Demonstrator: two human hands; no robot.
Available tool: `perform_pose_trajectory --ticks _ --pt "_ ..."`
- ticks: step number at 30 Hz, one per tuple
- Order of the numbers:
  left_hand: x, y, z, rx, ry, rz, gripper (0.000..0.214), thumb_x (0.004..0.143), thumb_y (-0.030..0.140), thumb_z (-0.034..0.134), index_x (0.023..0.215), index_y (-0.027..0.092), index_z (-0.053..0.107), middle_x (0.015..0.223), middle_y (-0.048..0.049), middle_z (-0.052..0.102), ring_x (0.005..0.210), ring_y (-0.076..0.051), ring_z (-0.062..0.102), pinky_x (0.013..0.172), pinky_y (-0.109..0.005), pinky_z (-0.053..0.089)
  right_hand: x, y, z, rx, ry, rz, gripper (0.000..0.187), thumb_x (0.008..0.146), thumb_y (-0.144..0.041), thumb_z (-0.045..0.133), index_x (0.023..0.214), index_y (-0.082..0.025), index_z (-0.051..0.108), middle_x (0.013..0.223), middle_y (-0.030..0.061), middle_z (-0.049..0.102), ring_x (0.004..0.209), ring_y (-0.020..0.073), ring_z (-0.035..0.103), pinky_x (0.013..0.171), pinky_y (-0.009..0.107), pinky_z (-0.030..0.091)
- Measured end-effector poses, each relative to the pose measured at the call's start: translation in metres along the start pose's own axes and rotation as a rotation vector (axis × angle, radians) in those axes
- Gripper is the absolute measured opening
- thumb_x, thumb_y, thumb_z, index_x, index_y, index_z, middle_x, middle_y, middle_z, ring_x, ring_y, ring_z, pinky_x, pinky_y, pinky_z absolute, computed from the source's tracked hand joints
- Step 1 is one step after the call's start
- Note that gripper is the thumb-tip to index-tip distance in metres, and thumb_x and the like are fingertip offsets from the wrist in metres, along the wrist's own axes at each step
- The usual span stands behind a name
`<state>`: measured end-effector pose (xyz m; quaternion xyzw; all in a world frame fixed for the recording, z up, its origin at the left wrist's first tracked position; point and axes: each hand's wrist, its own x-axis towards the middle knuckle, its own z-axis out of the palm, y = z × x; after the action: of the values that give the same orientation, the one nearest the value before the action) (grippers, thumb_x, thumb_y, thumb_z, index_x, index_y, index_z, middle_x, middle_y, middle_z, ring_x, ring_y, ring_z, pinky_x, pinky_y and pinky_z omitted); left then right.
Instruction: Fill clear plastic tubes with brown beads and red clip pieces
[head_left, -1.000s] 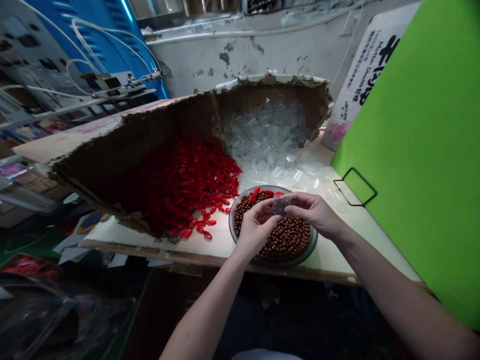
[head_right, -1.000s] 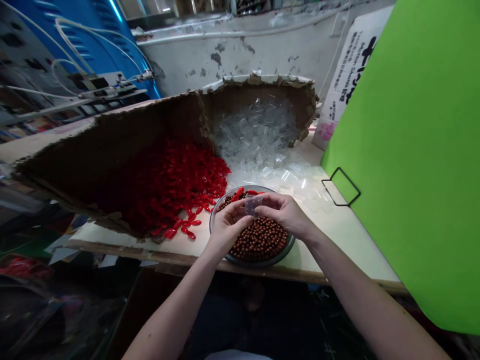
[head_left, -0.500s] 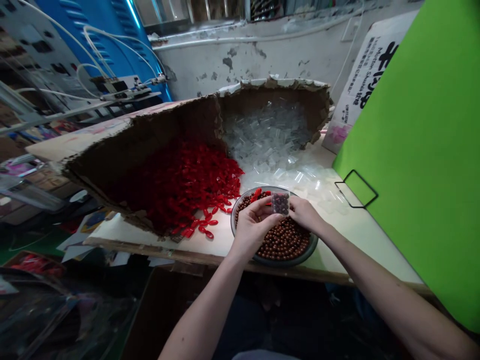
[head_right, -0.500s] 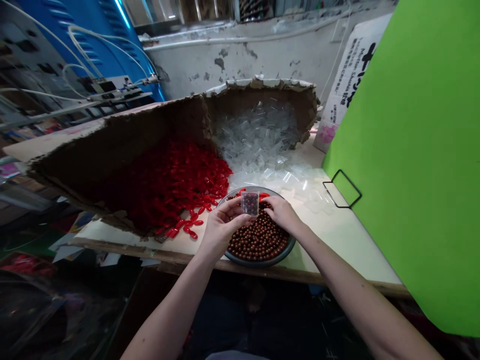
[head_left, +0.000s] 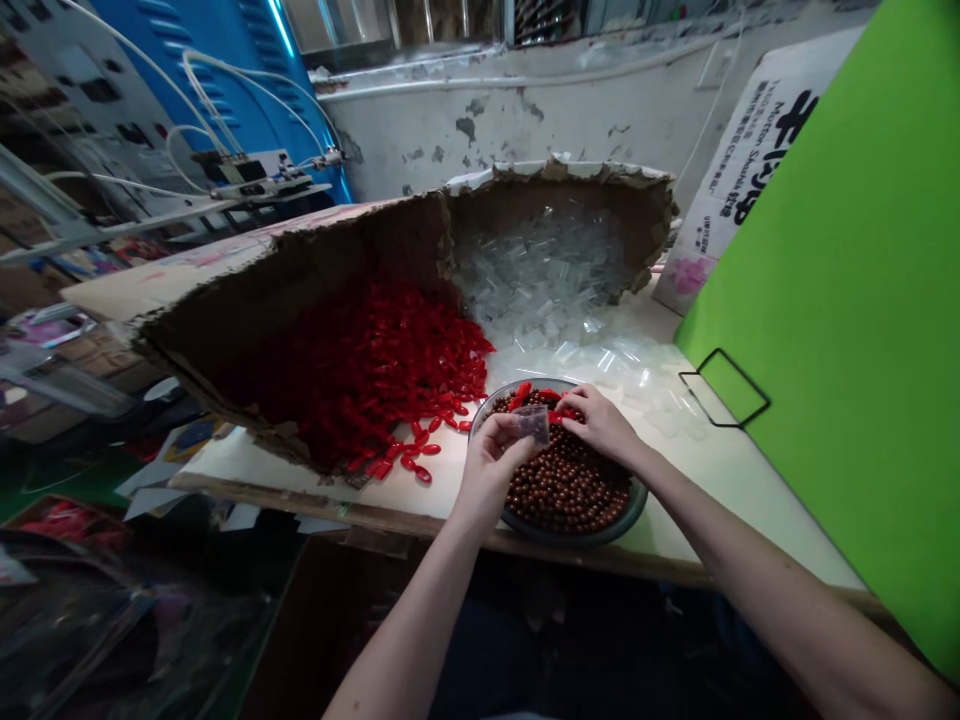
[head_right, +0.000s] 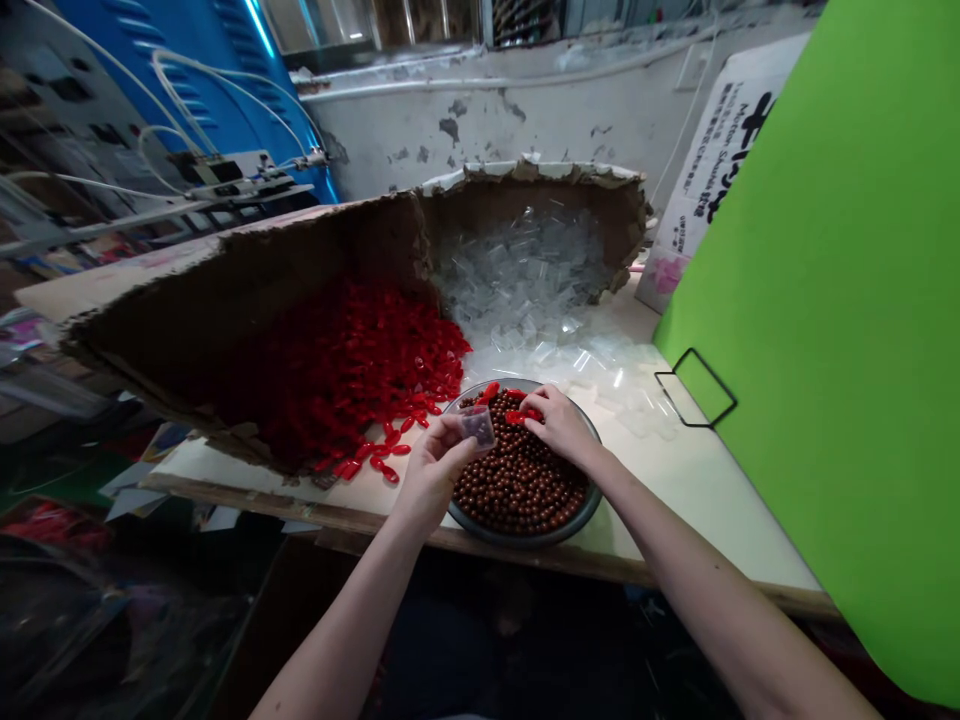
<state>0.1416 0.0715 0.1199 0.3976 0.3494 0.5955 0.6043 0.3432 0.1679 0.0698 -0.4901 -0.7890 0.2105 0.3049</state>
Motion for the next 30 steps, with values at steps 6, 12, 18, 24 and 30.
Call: perform_pose_trajectory --ticks 6,12,18,24,30 --pt "-0.004 -0.014 -0.019 -0.047 0.036 -0.069 0.027 0.075 0.027 0.069 0.090 0.018 0.049 0.099 -0.0047 0.069 0.094 -0.018 0.066 0.084 -0.033 0.051 -0.019 -0.017 -0.012 0.433 -0.042 0.146 0.021 0.079 -0.039 0.064 0.088 -0.020 0.059 0.090 0.0014 0.066 0.082 0.0177 0.062 0.078 0.033 0.049" --pt "-0.006 -0.017 -0.015 0.008 -0.033 -0.106 0.028 0.079 0.032 0.065 0.100 0.018 0.053 0.102 -0.0060 0.068 0.087 -0.018 0.068 0.079 -0.032 0.054 -0.032 -0.047 -0.021 1.027 -0.086 0.414 0.035 0.078 -0.046 0.067 0.105 -0.024 0.060 0.096 0.0039 0.069 0.080 0.0157 0.067 0.071 0.028 0.052" --pt "-0.011 -0.018 0.003 0.144 -0.157 -0.129 0.032 0.084 0.032 0.058 0.113 0.019 0.058 0.109 -0.0081 0.065 0.089 -0.018 0.065 0.076 -0.029 0.054 -0.033 -0.065 -0.028 1.113 0.026 0.426 0.035 0.069 -0.043 0.076 0.097 -0.025 0.065 0.095 0.0015 0.070 0.080 0.0147 0.066 0.079 0.029 0.052" --pt "-0.010 -0.024 0.014 0.187 -0.184 -0.130 0.033 0.085 0.032 0.056 0.116 0.021 0.059 0.104 -0.0064 0.065 0.078 -0.015 0.064 0.067 -0.026 0.055 -0.033 -0.075 -0.034 1.082 0.004 0.427 0.026 0.065 -0.037 0.080 0.081 -0.021 0.069 0.081 -0.0003 0.068 0.070 0.0118 0.061 0.069 0.025 0.049" --pt "-0.009 -0.024 0.016 0.209 -0.182 -0.127 0.036 0.084 0.032 0.056 0.118 0.019 0.060 0.094 -0.0059 0.067 0.072 -0.015 0.063 0.066 -0.027 0.055 -0.035 -0.072 -0.033 0.996 -0.035 0.420 0.025 0.066 -0.038 0.079 0.081 -0.020 0.069 0.077 -0.0001 0.067 0.068 0.0124 0.060 0.067 0.026 0.048"
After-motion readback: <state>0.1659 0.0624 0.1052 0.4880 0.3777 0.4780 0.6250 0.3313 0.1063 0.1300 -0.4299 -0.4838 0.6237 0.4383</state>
